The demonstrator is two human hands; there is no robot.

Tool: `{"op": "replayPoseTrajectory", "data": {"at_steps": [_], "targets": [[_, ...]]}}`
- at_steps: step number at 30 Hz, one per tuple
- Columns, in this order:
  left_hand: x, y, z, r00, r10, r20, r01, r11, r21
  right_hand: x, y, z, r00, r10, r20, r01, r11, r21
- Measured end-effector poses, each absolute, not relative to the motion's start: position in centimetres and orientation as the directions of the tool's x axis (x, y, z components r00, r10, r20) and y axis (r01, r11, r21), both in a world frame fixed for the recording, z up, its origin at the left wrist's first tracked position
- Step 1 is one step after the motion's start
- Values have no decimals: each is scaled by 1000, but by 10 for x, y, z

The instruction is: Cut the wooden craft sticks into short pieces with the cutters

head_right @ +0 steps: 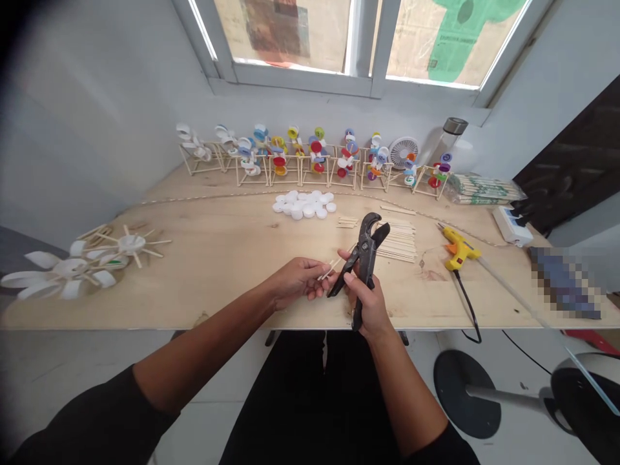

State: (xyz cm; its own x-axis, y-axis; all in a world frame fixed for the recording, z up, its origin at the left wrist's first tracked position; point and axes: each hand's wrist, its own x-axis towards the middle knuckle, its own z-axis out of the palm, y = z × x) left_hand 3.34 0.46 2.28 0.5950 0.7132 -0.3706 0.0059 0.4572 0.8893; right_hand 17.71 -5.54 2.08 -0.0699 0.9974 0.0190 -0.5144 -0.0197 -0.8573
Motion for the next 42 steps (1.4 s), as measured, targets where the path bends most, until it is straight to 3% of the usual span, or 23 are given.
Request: {"op": "replayPoseTrajectory", "data": {"at_steps": [9, 16, 25, 34, 42], "targets": [[36, 5, 23, 614, 712, -341, 61, 387, 920, 177, -56, 17, -102, 994, 26, -564, -36, -825], [37, 3, 20, 585, 733, -347, 55, 392, 919, 178, -57, 21, -89, 996, -16, -488, -58, -871], [33, 0, 17, 545, 776, -318, -74, 422, 903, 186, -60, 15, 5, 1000, -23, -514, -17, -858], [32, -2, 16, 529, 787, -317, -78, 417, 905, 204, -82, 37, 25, 993, -114, -251, -104, -962], [29, -4, 19, 525, 797, -298, -78, 394, 916, 210, -97, 45, -1, 987, -161, -153, -160, -975]]}}
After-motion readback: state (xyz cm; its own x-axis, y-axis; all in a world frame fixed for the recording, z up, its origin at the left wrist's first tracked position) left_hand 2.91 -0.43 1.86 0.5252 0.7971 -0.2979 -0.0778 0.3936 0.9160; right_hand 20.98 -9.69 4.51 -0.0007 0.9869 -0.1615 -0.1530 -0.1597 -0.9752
